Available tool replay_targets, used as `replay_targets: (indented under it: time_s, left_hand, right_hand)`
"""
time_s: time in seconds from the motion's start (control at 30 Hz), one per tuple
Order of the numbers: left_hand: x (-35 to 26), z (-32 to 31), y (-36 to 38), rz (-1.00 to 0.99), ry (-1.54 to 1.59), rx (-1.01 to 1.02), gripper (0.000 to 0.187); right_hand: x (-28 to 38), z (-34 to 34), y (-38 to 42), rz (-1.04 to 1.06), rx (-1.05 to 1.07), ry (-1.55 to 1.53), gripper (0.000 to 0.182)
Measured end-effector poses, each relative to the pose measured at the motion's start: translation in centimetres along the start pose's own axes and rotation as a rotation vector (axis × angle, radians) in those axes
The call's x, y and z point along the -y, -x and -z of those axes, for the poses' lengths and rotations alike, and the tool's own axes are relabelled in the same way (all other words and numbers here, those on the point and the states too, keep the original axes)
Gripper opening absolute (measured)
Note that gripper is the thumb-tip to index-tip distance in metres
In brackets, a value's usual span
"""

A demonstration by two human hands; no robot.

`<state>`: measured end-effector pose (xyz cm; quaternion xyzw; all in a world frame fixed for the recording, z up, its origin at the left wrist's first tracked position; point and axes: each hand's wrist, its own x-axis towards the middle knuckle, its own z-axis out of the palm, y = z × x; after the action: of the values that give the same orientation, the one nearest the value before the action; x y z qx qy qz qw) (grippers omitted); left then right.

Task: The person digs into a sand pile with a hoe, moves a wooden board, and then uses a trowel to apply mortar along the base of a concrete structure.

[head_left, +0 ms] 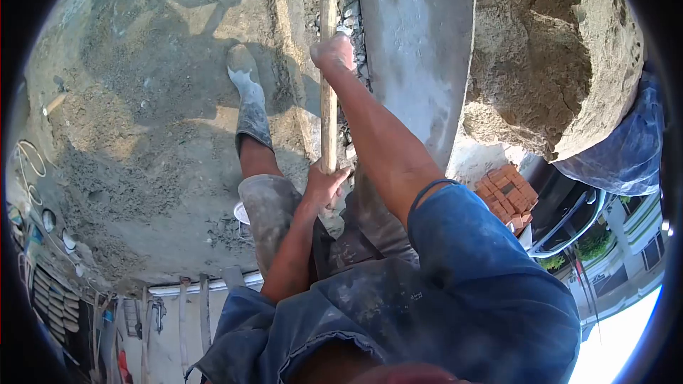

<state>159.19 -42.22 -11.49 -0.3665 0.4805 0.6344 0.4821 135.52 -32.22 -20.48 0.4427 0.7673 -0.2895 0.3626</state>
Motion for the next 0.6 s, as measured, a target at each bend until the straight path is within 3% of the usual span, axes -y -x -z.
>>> replay_targets:
  time_s: [0.13, 0.27, 0.37, 0.6]
  left_hand:
    - [0.7, -1.9, -1.0, -0.013, 0.026, 0.033, 0.017]
    - [0.9, -1.2, -1.0, 0.008, 0.127, 0.097, 0.017]
    - [0.6, -0.9, -1.3, 0.089, 0.295, 0.123, 0.018]
    - [3.2, -1.3, -2.2, 0.018, 0.483, 0.162, 0.016]
  right_hand:
    - [-1.6, 0.3, -1.9, 0.106, -0.025, 0.043, 0.042]
    - [-0.4, 1.4, -3.0, 0.269, 0.11, -0.052, 0.059]
    - [0.3, -2.0, -4.0, 0.346, 0.049, 0.003, 0.063]
    - [0.9, -5.1, -3.7, 0.365, -0.033, 0.208, 0.057]
